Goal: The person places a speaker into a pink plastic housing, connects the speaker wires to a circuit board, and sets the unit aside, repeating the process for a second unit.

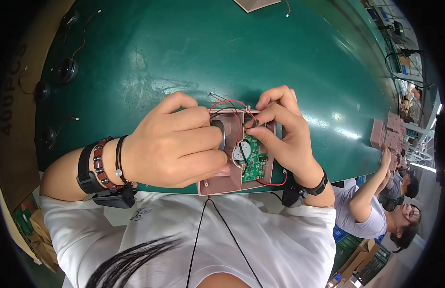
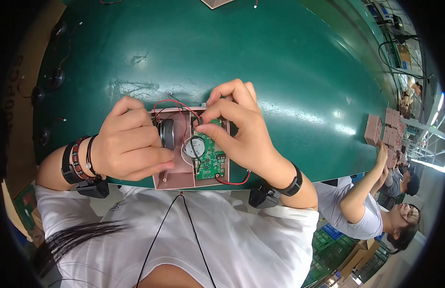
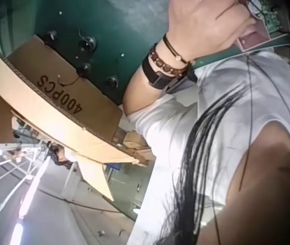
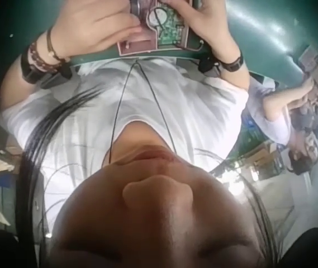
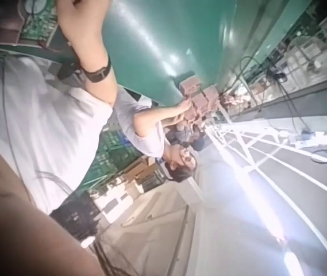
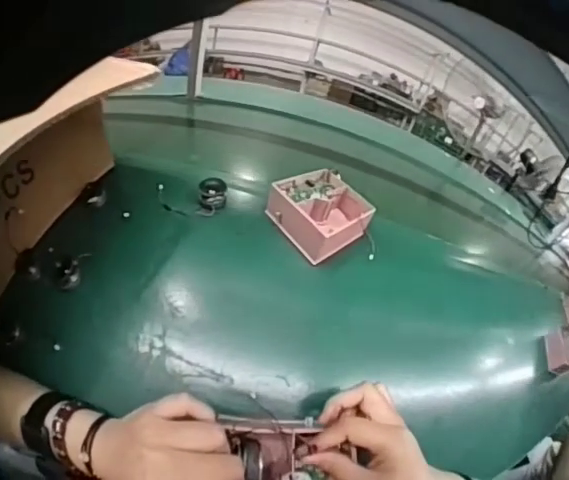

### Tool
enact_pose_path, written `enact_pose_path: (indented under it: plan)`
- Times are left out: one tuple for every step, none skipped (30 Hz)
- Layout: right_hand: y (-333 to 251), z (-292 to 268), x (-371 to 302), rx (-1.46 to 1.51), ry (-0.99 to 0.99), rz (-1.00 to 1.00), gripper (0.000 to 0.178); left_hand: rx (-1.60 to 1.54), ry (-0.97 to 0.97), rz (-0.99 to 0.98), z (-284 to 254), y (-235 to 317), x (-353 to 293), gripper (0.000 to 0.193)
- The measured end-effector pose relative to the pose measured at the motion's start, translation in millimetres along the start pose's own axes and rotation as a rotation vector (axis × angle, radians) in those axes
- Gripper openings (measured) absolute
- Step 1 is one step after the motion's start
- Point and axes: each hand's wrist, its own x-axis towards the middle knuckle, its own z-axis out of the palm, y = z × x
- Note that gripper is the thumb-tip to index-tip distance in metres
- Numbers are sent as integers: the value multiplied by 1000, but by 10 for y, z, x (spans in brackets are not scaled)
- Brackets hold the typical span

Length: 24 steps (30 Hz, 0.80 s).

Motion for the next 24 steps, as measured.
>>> enact_pose_path:
  plan:
    - [-5, 1, -1, -3, 1, -10, 14, 0, -2, 0, 2, 2, -1, 17]
    - [-18, 2, -3, -3, -2, -8, 14, -2, -1, -2, 9, 3, -6, 17]
    - [-42, 3, -5, -71, 9, -40, 15, -2, 9, -4, 17, 3, -12, 17]
    - [-68, 4, -5, -138, 20, -72, 16, -3, 18, -5, 25, 4, -18, 17]
    - [-90, 2, 1, -206, 33, -105, 17, -2, 28, -5, 30, 3, -19, 17]
    - [-108, 1, 11, -207, 32, -105, 17, -3, 29, -5, 31, 5, -18, 17]
    - [-129, 3, 21, -248, 34, -125, 18, -1, 17, -9, 29, 9, -17, 17]
    - [-150, 4, 30, -289, 37, -146, 20, 2, 5, -13, 24, 15, -15, 17]
    - [-170, 2, 36, -330, 41, -167, 21, 4, -8, -16, 18, 20, -13, 17]
    - [-183, -3, 44, -330, 44, -166, 21, 4, -10, -13, 8, 22, -9, 17]
    - [-189, -13, 61, -314, 9, -134, 22, 7, -31, -19, -5, 25, -2, 17]
    - [-191, -23, 81, -298, -25, -102, 23, 10, -53, -26, -17, 28, 3, 17]
    - [-195, -28, 99, -280, -60, -71, 24, 14, -75, -32, -24, 31, 5, 17]
    - [-205, -29, 114, -278, -54, -71, 24, 15, -80, -29, -26, 31, 2, 17]
    - [-225, -36, 125, -300, -79, -62, 24, 16, -79, -23, -26, 31, 5, 17]
    - [-240, -42, 134, -320, -103, -52, 24, 17, -80, -17, -26, 29, 9, 17]
    - [-244, -46, 139, -340, -127, -44, 24, 18, -81, -11, -26, 28, 14, 18]
    - [-235, -50, 143, -338, -119, -43, 24, 19, -87, -5, -27, 28, 18, 18]
    - [-222, -55, 147, -335, -119, -49, 24, 29, -102, 5, -29, 28, 23, 18]
    - [-200, -57, 149, -331, -118, -59, 25, 42, -118, 17, -29, 28, 27, 18]
    - [-181, -58, 148, -329, -116, -70, 25, 58, -134, 29, -40, 33, 53, 18]
    - [-164, -59, 146, -328, -104, -75, 25, 65, -140, 38, -55, 34, 82, 18]
    - [-145, -58, 144, -339, -92, -81, 25, 107, -90, -5, -75, 30, 119, 18]
    - [-129, -55, 136, -351, -80, -87, 26, 149, -38, -46, -99, 35, 174, 18]
